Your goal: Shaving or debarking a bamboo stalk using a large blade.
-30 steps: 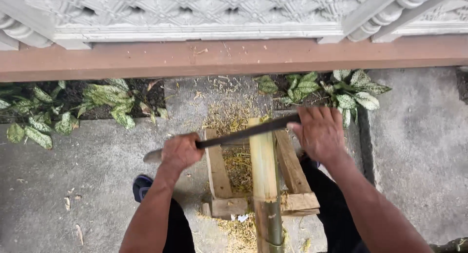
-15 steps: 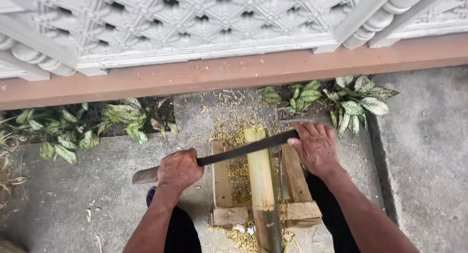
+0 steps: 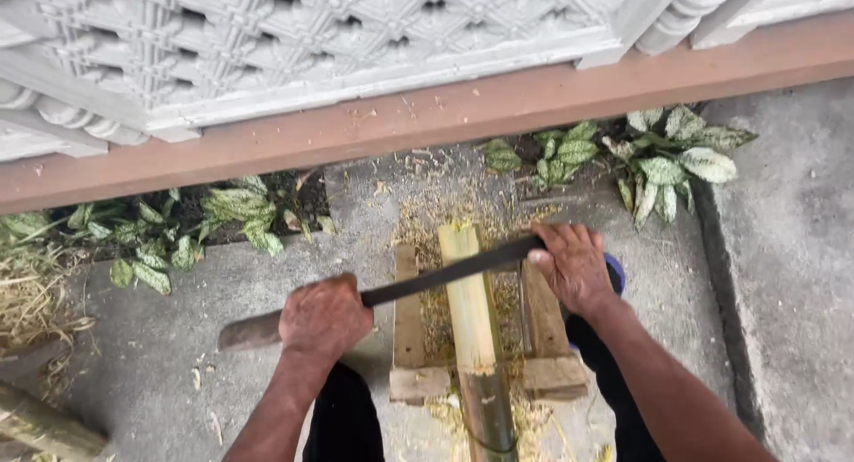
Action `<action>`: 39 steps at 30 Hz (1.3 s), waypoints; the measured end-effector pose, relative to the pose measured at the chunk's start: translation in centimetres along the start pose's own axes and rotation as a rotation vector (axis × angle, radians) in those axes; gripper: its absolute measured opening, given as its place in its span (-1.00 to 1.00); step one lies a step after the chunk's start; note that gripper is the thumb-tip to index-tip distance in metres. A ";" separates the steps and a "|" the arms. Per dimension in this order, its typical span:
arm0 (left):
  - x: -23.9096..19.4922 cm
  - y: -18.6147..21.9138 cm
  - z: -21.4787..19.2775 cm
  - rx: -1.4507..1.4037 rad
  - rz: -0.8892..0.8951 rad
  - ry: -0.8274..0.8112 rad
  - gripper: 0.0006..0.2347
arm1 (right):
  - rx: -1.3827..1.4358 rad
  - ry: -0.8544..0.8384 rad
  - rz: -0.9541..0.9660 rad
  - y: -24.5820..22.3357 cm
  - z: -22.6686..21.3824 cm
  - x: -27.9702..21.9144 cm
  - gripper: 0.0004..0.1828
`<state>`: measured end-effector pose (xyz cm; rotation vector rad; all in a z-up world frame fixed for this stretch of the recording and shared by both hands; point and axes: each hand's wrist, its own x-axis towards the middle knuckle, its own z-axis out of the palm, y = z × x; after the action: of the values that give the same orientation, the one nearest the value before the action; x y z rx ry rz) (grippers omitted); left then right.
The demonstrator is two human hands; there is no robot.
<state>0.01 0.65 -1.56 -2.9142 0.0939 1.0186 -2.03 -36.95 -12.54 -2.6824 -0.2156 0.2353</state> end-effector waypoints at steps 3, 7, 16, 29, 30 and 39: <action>0.2 -0.1 0.2 0.065 0.039 -0.098 -0.83 | -0.054 0.042 -0.051 2.3 1.7 0.8 -0.11; 0.1 0.1 0.0 0.069 0.046 0.073 -0.83 | -0.047 0.030 -0.050 0.4 -0.3 1.9 -0.09; 2.5 0.2 -1.6 -0.035 -0.040 -0.032 -0.76 | -0.195 -0.081 -0.008 -0.2 -2.6 5.1 -0.22; 3.5 -0.2 1.5 -0.031 0.009 -0.008 -0.76 | -0.265 -0.050 -0.086 0.4 -3.8 7.0 -0.16; 4.0 -0.7 2.8 -0.065 0.029 0.099 -0.77 | -0.264 -0.101 -0.062 0.1 -3.8 7.3 -0.15; 3.5 -0.4 3.3 -0.071 0.050 -0.074 -0.80 | -0.282 -0.042 -0.126 2.1 -2.6 7.9 -0.12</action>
<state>0.73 1.13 -6.25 -2.9473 0.1315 1.1592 6.40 -38.42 -12.21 -2.9297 -0.4600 0.2384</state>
